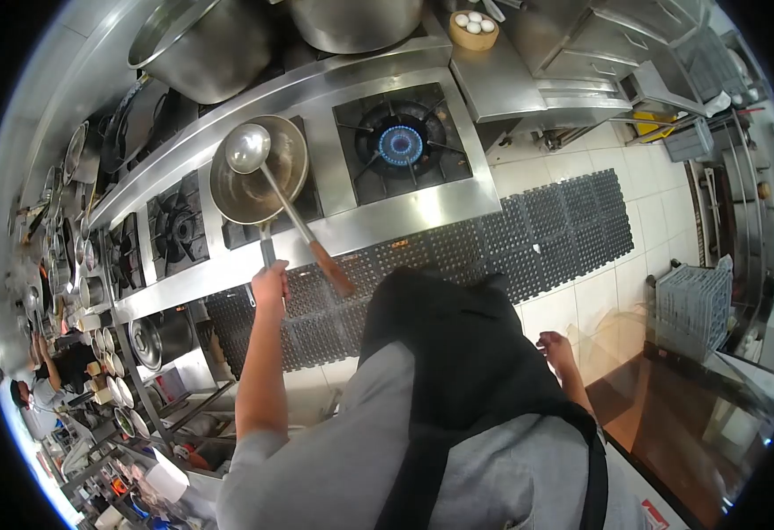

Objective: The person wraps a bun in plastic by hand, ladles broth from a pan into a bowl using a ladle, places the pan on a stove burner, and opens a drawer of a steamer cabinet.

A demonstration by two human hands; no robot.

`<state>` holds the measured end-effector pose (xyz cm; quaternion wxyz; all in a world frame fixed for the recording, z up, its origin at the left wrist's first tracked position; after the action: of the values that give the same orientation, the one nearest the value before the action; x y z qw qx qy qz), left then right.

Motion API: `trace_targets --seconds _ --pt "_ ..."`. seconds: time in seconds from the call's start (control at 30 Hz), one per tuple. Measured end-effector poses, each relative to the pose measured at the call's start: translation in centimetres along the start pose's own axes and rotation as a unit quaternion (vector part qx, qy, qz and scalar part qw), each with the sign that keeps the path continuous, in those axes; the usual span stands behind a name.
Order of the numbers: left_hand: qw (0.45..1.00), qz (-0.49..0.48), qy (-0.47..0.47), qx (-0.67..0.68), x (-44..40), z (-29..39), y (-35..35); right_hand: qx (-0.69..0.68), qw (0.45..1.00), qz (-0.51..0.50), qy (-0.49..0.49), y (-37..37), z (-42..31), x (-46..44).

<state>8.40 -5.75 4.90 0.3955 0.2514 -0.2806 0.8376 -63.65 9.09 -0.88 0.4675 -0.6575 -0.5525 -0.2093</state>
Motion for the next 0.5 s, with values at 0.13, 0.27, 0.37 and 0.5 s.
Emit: trace_targets --seconds 0.13,0.27,0.37,0.5 --pt "1.000 -0.003 -0.008 0.021 -1.0 0.0 -1.0 -0.032 0.999 0.007 -0.007 -0.5 -1.8 -2.3" --pt "0.993 -0.063 -0.011 0.100 -1.6 -1.2 -1.4 0.039 0.999 -0.033 -0.015 0.1 -2.1 -1.7" --pt "0.974 -0.133 0.011 0.185 -1.6 -1.5 -2.1 0.107 0.991 -0.036 -0.069 -0.6 0.2 -2.3" --pt "0.960 -0.097 -0.078 0.253 -2.1 -9.0 -5.1 0.116 0.991 -0.034 -0.059 -2.6 1.8 -0.9"
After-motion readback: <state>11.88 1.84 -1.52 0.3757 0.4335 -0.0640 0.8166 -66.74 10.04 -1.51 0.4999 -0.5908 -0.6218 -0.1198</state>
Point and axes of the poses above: each hand's wrist, its own x-axis away from the middle knuckle, its own y-axis out of the palm, z = x × y, the point moved 6 cm from there along -x, towards the middle knuckle, and after that the axes turned 2 degrees about z, right-handed, at the moved point
